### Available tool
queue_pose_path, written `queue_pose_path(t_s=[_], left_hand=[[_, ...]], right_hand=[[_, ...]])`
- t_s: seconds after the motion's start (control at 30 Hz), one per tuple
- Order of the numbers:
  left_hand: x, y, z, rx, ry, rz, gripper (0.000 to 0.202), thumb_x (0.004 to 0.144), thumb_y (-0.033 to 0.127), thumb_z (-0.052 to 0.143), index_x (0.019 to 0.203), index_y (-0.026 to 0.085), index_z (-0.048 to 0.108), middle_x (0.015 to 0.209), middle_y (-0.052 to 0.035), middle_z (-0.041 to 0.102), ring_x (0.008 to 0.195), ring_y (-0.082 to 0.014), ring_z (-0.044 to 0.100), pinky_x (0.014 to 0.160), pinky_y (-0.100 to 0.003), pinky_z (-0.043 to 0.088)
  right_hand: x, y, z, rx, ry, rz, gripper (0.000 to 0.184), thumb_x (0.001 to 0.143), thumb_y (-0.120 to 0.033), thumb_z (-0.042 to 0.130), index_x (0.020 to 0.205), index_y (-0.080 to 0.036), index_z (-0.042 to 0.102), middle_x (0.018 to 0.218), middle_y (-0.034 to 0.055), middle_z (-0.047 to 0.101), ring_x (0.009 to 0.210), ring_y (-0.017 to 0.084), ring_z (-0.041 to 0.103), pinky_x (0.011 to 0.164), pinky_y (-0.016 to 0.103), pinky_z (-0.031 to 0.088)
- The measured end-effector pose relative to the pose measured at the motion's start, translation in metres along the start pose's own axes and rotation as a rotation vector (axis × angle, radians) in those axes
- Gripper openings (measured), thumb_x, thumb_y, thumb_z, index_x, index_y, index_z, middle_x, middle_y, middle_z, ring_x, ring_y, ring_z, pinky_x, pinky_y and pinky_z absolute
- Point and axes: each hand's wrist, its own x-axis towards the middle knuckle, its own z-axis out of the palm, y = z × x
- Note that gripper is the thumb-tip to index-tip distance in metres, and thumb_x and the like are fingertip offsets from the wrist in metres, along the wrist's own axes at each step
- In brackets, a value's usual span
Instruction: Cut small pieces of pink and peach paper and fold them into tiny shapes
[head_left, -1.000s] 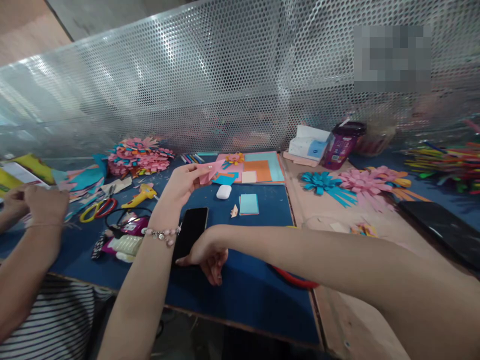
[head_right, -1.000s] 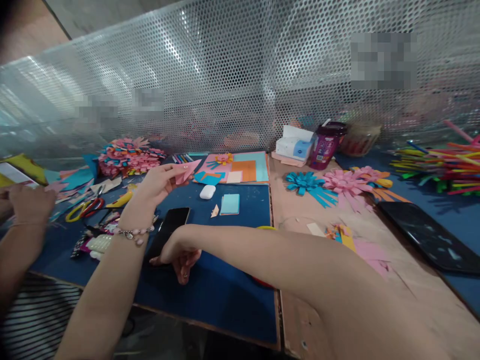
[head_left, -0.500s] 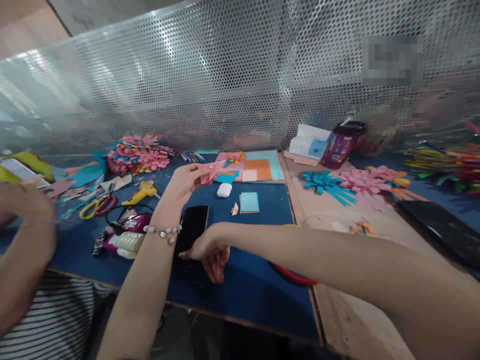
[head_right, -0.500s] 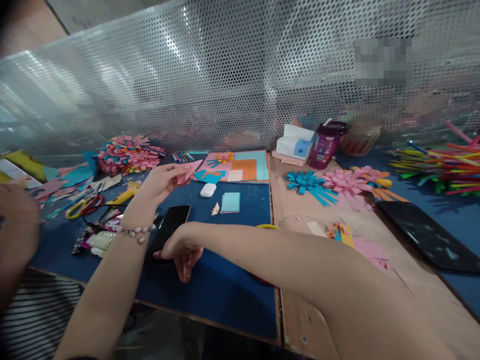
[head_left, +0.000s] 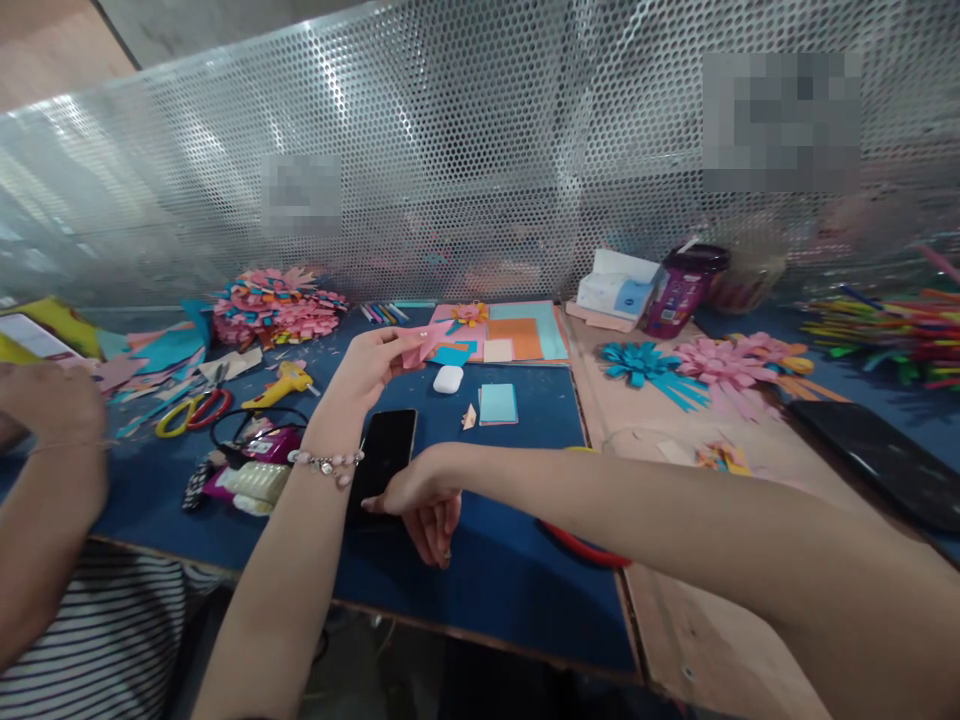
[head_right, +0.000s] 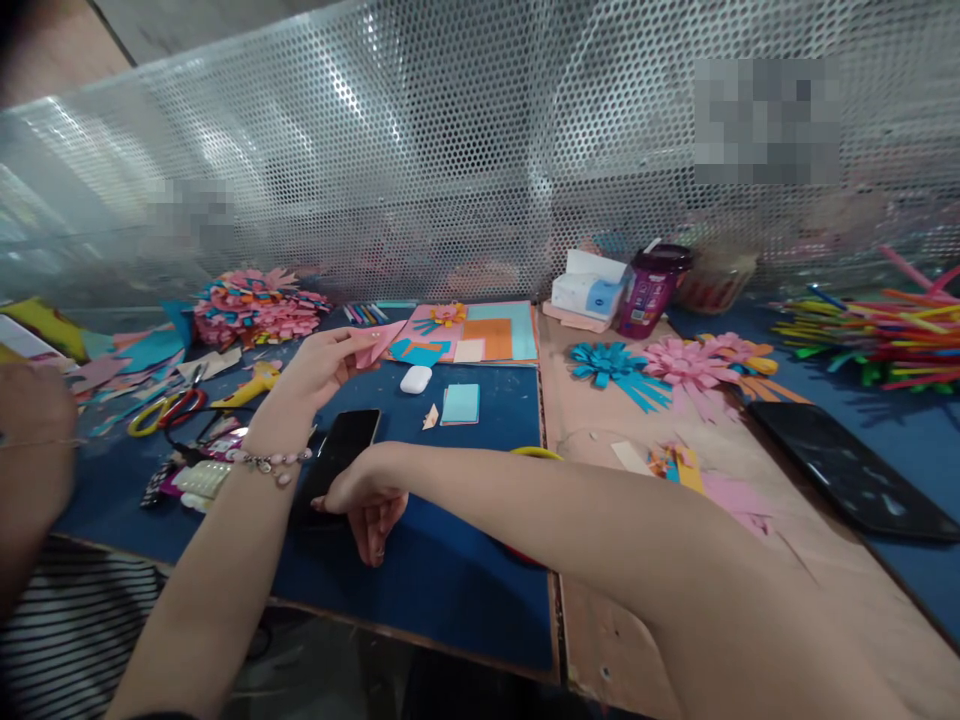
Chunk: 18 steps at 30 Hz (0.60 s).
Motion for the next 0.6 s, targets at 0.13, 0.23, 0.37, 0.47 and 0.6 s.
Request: queue_pose_path(t_s=[0.13, 0.23, 0.37, 0.47, 0.6], left_hand=[[0.0008, -0.0016, -0.002, -0.016, -0.003, -0.009, 0.026, 0.056, 0.028, 0.075, 0.074, 0.012, 0.065, 0.063, -0.0025, 0.061, 0.061, -0.0127, 0.058, 0.065, -0.028, 0.052], [0.0006, -0.0013, -0.0026, -0.015, -0.023, -0.02, 0.024, 0.057, 0.028, 0.075, 0.072, 0.012, 0.065, 0.063, -0.0025, 0.062, 0.062, -0.0131, 0.059, 0.065, -0.028, 0.052], [-0.0002, 0.0, -0.0033, -0.021, -0.025, -0.033, 0.024, 0.058, 0.028, 0.075, 0.073, 0.012, 0.065, 0.065, -0.003, 0.063, 0.061, -0.0126, 0.059, 0.065, -0.027, 0.052], [-0.0001, 0.0006, -0.0043, -0.02, -0.033, -0.044, 0.027, 0.057, 0.029, 0.075, 0.076, 0.012, 0.066, 0.068, -0.0041, 0.064, 0.063, -0.0134, 0.06, 0.066, -0.028, 0.052], [0.0016, -0.0029, -0.0045, 0.016, -0.019, -0.035, 0.026, 0.056, 0.031, 0.075, 0.072, 0.013, 0.066, 0.062, -0.0027, 0.061, 0.061, -0.0126, 0.058, 0.066, -0.027, 0.049]], right_hand=[[0.0022, 0.0001, -0.0018, 0.019, -0.014, 0.02, 0.091, 0.08, -0.071, 0.014, 0.083, 0.001, 0.069, 0.061, 0.0213, 0.066, 0.047, 0.02, 0.061, 0.031, 0.024, 0.038], [0.003, 0.0006, -0.0017, 0.047, -0.013, 0.018, 0.089, 0.079, -0.072, 0.019, 0.08, 0.001, 0.07, 0.064, 0.0229, 0.067, 0.047, 0.022, 0.062, 0.031, 0.025, 0.038], [0.0003, 0.0008, -0.0002, 0.068, 0.014, 0.006, 0.087, 0.076, -0.073, 0.027, 0.079, 0.002, 0.069, 0.067, 0.0252, 0.067, 0.046, 0.023, 0.061, 0.03, 0.025, 0.036], [-0.0018, -0.0008, 0.0004, 0.065, 0.022, 0.012, 0.081, 0.078, -0.07, 0.03, 0.082, 0.001, 0.069, 0.071, 0.0241, 0.068, 0.047, 0.022, 0.062, 0.03, 0.024, 0.036], [-0.0042, 0.0007, 0.0066, 0.077, 0.073, -0.025, 0.075, 0.082, -0.064, 0.032, 0.082, 0.001, 0.068, 0.073, 0.0242, 0.069, 0.052, 0.024, 0.065, 0.032, 0.026, 0.04]])
